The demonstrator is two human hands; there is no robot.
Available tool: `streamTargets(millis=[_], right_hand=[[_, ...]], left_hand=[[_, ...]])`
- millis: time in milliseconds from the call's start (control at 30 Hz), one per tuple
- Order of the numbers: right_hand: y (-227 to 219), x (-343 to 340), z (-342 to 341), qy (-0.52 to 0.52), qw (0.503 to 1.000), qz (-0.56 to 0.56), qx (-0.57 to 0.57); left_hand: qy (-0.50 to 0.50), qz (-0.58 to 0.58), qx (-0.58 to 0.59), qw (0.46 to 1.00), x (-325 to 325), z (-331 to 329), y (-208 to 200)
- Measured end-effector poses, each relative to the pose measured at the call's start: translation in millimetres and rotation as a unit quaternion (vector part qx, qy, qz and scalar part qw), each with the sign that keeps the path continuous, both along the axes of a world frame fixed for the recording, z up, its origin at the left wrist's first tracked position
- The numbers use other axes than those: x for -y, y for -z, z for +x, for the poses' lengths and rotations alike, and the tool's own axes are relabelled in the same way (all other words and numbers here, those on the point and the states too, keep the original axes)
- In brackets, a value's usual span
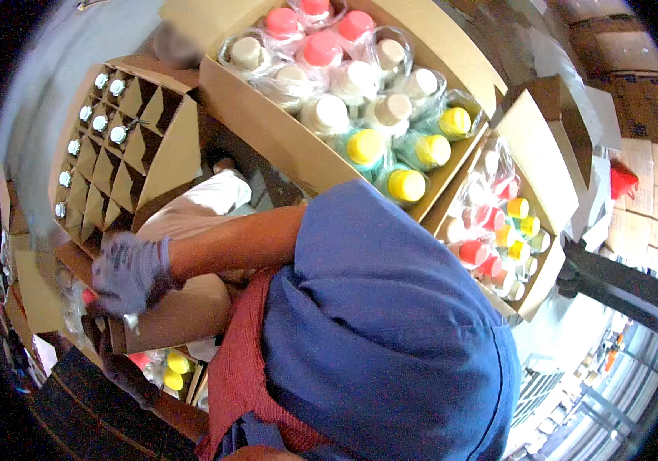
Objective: The person assembles plastic containers by inserting metal components into the openings, securing them with red lids, and placing the finished units into cardboard boxes. The person handles multiple containers, lids, and metal parts throughout the process.
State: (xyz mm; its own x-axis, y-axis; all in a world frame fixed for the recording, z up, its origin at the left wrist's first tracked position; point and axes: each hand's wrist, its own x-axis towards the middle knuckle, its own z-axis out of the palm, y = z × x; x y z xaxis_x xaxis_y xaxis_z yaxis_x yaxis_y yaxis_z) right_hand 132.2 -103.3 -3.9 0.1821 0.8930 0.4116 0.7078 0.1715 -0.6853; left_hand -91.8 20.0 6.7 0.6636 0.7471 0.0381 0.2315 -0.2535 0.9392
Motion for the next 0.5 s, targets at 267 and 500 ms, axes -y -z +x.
streamTargets(millis=[267,500], right_hand=[[57,-66,14,-0.131,0.975,0.028,-0.177],[45,-61,57,-0.166,0.783,-0.096,-0.591]], left_hand=[[0.049,0.132,-0.074,0.987,19,33,-7],[0.198,0.403,-0.118,0.886,37,88,-40]])
